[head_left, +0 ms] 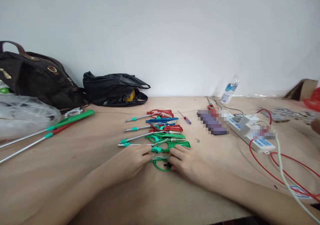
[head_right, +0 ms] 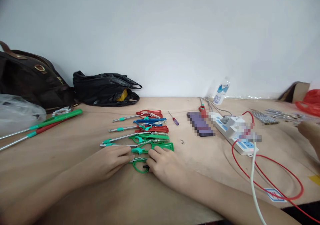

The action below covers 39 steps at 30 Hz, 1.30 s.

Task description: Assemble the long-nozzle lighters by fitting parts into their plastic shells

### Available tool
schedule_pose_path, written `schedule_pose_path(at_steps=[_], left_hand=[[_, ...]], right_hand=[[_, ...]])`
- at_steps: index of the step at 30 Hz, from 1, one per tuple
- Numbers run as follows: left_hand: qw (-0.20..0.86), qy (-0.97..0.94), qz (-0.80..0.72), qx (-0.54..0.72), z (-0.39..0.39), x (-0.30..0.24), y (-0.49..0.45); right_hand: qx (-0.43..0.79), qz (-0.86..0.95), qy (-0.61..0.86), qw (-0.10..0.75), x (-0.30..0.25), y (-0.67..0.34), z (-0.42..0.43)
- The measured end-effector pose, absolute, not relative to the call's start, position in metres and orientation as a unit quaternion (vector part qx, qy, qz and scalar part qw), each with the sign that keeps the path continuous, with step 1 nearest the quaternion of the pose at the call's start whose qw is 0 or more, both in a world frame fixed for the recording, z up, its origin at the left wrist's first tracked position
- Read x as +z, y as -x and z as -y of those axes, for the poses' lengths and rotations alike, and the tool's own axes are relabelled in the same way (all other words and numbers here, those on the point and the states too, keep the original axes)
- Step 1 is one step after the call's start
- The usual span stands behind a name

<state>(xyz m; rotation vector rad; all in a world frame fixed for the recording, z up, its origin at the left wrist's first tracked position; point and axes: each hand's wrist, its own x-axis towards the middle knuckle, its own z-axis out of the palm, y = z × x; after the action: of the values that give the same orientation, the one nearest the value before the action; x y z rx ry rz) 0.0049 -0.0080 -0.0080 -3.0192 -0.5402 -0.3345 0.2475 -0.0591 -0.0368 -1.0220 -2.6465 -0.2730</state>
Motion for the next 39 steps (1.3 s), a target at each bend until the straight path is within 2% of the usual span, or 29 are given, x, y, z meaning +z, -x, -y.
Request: schedule_pose_path(at_steps=[5, 10, 15, 18, 24, 29, 36, 39], left_hand=[[0.07, 0.977, 0.156, -0.131, 0.01, -0.014, -0.009], [0.085, 0.975, 0.185, -0.093, 0.011, -0.013, -0.013], [-0.002, 0.967, 0.235, -0.095, 0.009, -0.004, -0.012], [-0.051, 0.962, 0.244, -0.115, 0.008, 0.001, -0.01], [-0.065, 0.952, 0.275, -0.12, 0.009, -0.002, -0.01], [-0.047, 0.949, 0.287, -0.118, 0.012, -0.004, -0.013], [-0.012, 0.945, 0.294, -0.144, 0.009, 0.001, -0.012], [0.01, 0.96, 0.254, -0.116, -0.002, 0.001, -0.014]], right_hand=[[-0.08, 0.916, 0.36, 0.157, -0.037, -0.247, 0.058], [-0.02, 0.909, 0.389, 0.151, -0.031, -0.248, 0.058], [0.044, 0.909, 0.386, 0.154, -0.027, -0.253, 0.054], [0.033, 0.913, 0.371, 0.164, -0.028, -0.255, 0.05], [0.009, 0.907, 0.363, 0.215, -0.032, -0.256, 0.049], [0.037, 0.893, 0.355, 0.276, -0.03, -0.262, 0.056], [0.054, 0.886, 0.388, 0.248, -0.033, -0.264, 0.06], [0.056, 0.885, 0.392, 0.246, -0.034, -0.264, 0.059]])
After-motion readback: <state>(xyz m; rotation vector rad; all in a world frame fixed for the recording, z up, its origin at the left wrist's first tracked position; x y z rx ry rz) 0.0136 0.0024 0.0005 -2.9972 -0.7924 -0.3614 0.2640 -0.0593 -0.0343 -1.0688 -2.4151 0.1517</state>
